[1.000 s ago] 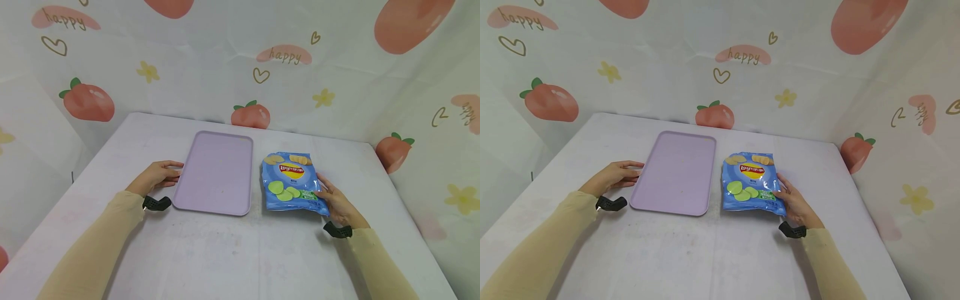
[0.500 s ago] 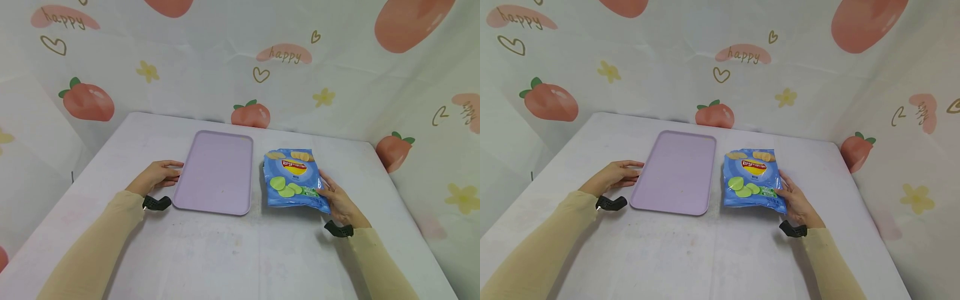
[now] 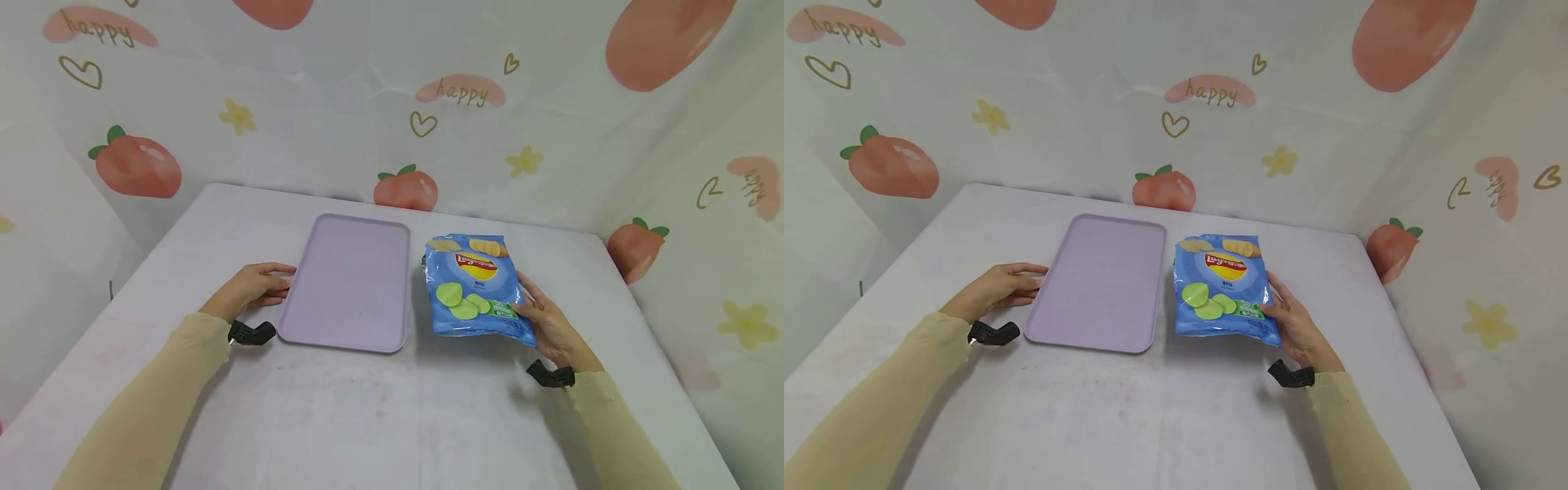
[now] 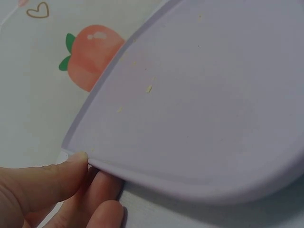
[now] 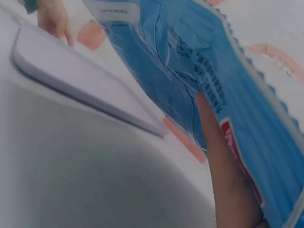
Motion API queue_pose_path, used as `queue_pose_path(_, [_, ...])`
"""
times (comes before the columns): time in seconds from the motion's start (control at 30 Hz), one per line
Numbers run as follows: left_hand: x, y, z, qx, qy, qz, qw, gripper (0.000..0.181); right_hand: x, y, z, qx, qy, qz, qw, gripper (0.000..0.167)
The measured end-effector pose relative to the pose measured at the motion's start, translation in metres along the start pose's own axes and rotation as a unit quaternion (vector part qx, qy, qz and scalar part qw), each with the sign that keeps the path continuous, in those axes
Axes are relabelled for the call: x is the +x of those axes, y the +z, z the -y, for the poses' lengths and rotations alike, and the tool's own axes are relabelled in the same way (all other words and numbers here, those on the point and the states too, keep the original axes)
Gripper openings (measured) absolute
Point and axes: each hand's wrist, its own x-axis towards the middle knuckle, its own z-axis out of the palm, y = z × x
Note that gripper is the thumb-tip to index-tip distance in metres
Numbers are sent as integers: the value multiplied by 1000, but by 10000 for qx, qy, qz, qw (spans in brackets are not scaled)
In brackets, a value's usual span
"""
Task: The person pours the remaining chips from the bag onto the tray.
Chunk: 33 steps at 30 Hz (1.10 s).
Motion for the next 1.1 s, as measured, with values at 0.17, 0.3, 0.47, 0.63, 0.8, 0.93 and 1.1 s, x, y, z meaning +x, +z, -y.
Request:
queue_pose_path(0.17, [0, 1, 0, -1, -12, 26, 10000, 59, -3, 8, -1, 9, -161, 249, 9996, 78])
queue_pose_path(0.3, [-1, 1, 0, 27, -43, 13, 10000, 59, -5, 16, -1, -23, -251, 422, 9988, 76])
queue_pose_path(0.47, [0, 0, 1, -3, -88, 12, 10000, 60, -7, 27, -2, -194, -339, 572, 9976, 75])
queue_pose_path(0.63, [2, -1, 2, -36, -45, 64, 10000, 60, -9, 38, 1, -340, -395, 546, 9972, 75])
queue_pose_path(0.8, [2, -1, 2, 13, -48, 52, 10000, 60, -12, 50, 5, -401, -380, 458, 9974, 74])
queue_pose_path(0.93, [1, -1, 1, 54, -53, 40, 10000, 61, -13, 59, 8, -242, -396, 572, 9973, 74])
queue_pose_path(1.1, [-1, 0, -2, 92, -44, 29, 9999, 61, -11, 68, 11, -90, -436, 706, 9965, 75])
